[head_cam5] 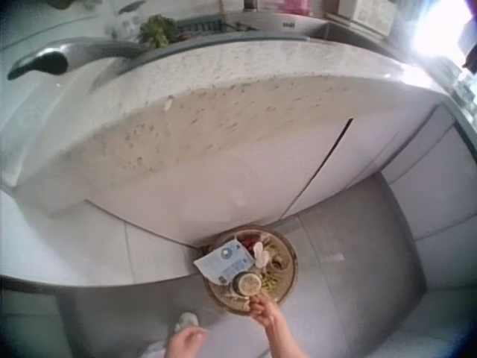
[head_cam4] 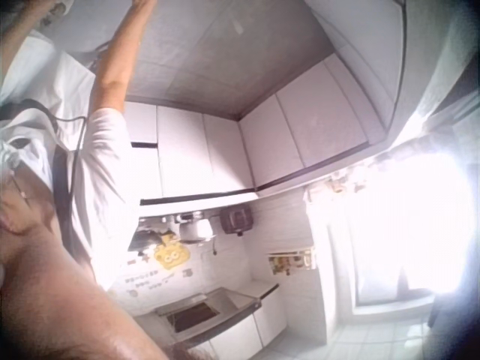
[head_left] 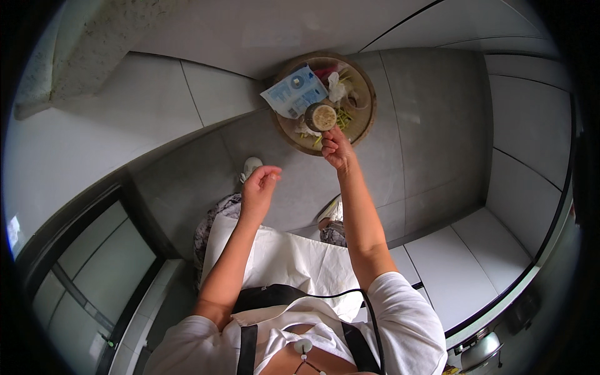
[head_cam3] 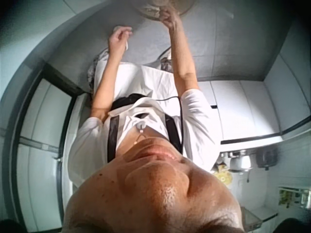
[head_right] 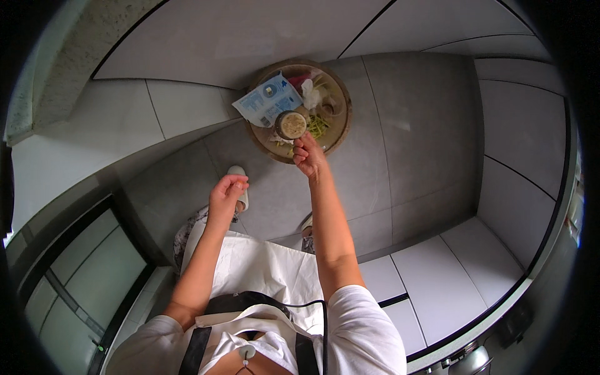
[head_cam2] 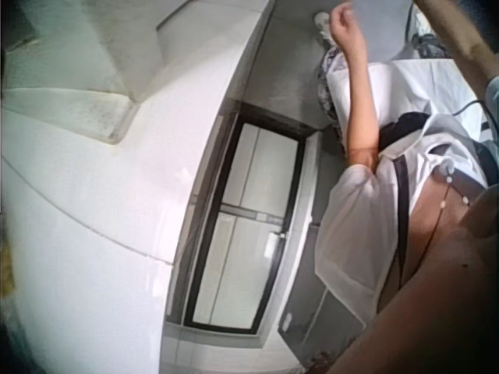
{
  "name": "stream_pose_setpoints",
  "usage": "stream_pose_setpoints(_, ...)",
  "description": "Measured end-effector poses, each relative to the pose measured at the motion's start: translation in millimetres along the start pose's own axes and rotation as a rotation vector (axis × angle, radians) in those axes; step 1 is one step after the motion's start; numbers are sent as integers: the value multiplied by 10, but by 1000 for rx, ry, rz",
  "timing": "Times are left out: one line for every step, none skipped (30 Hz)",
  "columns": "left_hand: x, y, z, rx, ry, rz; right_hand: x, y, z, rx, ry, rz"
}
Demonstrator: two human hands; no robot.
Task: The person wipes down the kitchen counter using a blue cloth, rinses the cloth in the sink, and then uses it to wipe a clear plastic storage container.
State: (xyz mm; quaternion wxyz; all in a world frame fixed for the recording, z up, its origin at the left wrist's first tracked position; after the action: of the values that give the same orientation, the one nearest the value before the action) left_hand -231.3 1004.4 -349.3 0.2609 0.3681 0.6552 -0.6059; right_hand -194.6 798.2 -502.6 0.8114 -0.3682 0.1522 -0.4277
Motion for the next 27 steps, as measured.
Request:
stream_pose_setpoints(-6,30,2,0,-9,0,-53,48,5,-86,-208,-32)
stream_pose_setpoints(-14,63,7,0,-18,0,-98,95,12,-172,-415,-64)
stream_pose_setpoints(-24,97,16,-1,-15,-4,-133,126,11,-283,-689,-43)
stream_pose_setpoints(-20,117,14,-6,-12,-9,-120,143,40,-259,-637,-37)
stream_pose_setpoints(-9,145,11,-10,-9,-13,-80,181,52,-235,-586,-31)
stream_pose_setpoints(5,183,8,-16,-12,-12,-33,210,64,-212,-534,-26)
stream_pose_setpoints(39,215,11,-24,-15,-11,11,213,72,-129,-380,10)
stream_pose_setpoints(67,243,12,-31,-19,-8,69,206,82,-47,-226,45)
stream_pose_setpoints(80,261,12,-32,-21,4,91,208,89,36,-73,79)
stream_pose_setpoints(114,329,22,-26,-25,8,74,267,1,-12,-178,95)
stream_pose_setpoints(151,404,32,-18,-29,13,50,327,-96,-60,-283,110)
stream_pose_setpoints(192,494,38,-4,-3,29,38,382,-182,-107,-389,124)
stream_pose_setpoints(219,570,25,3,24,56,57,399,-154,-109,-467,122)
stream_pose_setpoints(261,645,16,8,50,84,94,385,-71,-108,-546,120)
stream_pose_setpoints(267,725,16,19,60,132,138,364,20,-109,-625,117)
stream_pose_setpoints(200,811,14,32,73,183,184,362,104,-109,-702,110)
stream_pose_setpoints(162,901,20,46,86,236,262,415,107,-83,-699,112)
stream_pose_setpoints(112,979,22,66,86,316,315,457,133,-17,-686,99)
stream_pose_setpoints(53,1053,34,87,83,396,382,474,184,45,-676,84)
stream_pose_setpoints(-2,1128,72,114,79,481,476,471,256,105,-665,64)
stream_pose_setpoints(-53,1179,103,123,105,543,545,422,320,135,-648,46)
stream_pose_setpoints(-116,1208,127,137,133,605,584,400,325,133,-651,17)
stream_pose_setpoints(-134,1244,153,152,161,666,613,393,307,131,-653,-14)
stream_pose_setpoints(-97,1289,173,158,150,688,622,387,275,129,-653,-46)
stream_pose_setpoints(-73,1332,197,171,140,712,622,357,258,130,-656,-91)
stream_pose_setpoints(-73,1363,231,186,124,733,592,304,246,125,-660,-134)
stream_pose_setpoints(-99,1378,285,201,112,786,539,266,215,120,-662,-176)
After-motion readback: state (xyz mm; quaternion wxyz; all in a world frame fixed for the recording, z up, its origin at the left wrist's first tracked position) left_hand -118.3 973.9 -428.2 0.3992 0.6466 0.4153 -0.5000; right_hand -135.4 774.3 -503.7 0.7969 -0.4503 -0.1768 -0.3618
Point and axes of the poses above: each hand's wrist, its own y-axis towards the middle knuckle, its own z-axis out of the palm, x = y × z, the point moved 2 cm from there along y, towards the middle knuckle, and after that the axes turned 1 degree about -x, right-handed, at the moved point
